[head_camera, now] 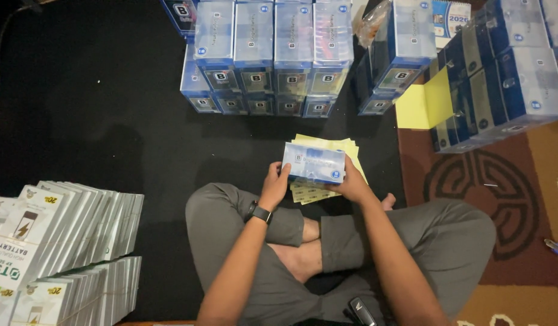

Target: The person picks up a small blue box, peels a yellow sticker from a sheet, and applies it to the box by hand.

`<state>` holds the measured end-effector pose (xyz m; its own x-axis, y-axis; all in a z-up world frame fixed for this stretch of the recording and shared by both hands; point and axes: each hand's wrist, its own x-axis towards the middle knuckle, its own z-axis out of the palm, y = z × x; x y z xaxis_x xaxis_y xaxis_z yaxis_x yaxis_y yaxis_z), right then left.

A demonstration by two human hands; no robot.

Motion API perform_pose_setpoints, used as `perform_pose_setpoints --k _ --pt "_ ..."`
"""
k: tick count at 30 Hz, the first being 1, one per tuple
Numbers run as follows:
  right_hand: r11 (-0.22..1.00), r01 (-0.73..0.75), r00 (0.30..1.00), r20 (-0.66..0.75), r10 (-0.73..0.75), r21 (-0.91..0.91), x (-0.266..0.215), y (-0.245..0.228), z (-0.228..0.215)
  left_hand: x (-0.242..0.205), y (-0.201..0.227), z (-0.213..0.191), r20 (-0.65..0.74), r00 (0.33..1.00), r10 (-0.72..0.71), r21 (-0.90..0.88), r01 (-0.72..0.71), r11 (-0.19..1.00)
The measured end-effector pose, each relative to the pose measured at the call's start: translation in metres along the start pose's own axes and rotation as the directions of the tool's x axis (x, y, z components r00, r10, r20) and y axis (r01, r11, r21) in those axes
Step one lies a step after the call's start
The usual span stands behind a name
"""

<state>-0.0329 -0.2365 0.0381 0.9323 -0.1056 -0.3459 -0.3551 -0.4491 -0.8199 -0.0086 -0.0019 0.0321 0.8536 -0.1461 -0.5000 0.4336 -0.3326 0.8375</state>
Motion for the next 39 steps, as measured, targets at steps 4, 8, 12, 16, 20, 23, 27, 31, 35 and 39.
perform_pose_setpoints --k 4,8,12,16,20,23,27,31,35,39 --pt "0.998 0.061 0.996 -0.061 -0.063 -0.035 0.014 0.029 0.009 0.005 -0.008 0.001 -0.056 0.998 0.038 -0.006 -0.039 0.999" --pt "0.948 0.314 0.927 -0.198 -0.317 -0.049 0.009 0.045 0.011 -0.011 0.009 -0.003 -0.084 0.99 0.114 -0.092 -0.122 0.988" --pt "0.917 0.398 0.883 -0.285 -0.373 0.034 -0.002 0.05 0.008 0.012 -0.02 0.011 -0.048 0.943 0.329 -0.253 -0.33 0.909" --pt "0.889 0.443 0.854 -0.358 -0.379 0.117 -0.013 0.035 0.002 0.03 -0.037 0.029 0.011 0.909 0.416 -0.342 -0.387 0.856" --pt "0.889 0.434 0.84 -0.422 -0.341 0.146 -0.033 0.02 0.006 0.041 -0.035 0.041 0.014 0.892 0.452 -0.387 -0.412 0.825" --pt "0.89 0.416 0.812 -0.518 -0.27 0.189 -0.037 0.023 0.011 0.056 -0.049 0.055 -0.024 0.881 0.473 -0.438 -0.434 0.787" --pt "0.837 0.488 0.705 -0.676 -0.213 0.246 -0.031 0.04 0.009 0.004 -0.003 0.074 -0.021 0.945 0.327 -0.456 -0.3 0.838" --pt "0.813 0.521 0.624 -0.766 -0.155 0.26 -0.036 0.037 0.004 -0.02 0.033 0.118 0.138 0.969 0.204 -0.339 -0.147 0.929" --pt "0.871 0.484 0.419 -0.897 -0.141 0.089 -0.044 0.041 -0.025 -0.042 0.102 0.169 0.194 0.962 0.191 -0.656 -0.018 0.755" --pt "0.956 0.29 0.317 -0.937 -0.147 -0.052 -0.041 0.053 -0.069 -0.007 0.128 0.235 0.227 0.955 0.19 -0.687 0.019 0.726"
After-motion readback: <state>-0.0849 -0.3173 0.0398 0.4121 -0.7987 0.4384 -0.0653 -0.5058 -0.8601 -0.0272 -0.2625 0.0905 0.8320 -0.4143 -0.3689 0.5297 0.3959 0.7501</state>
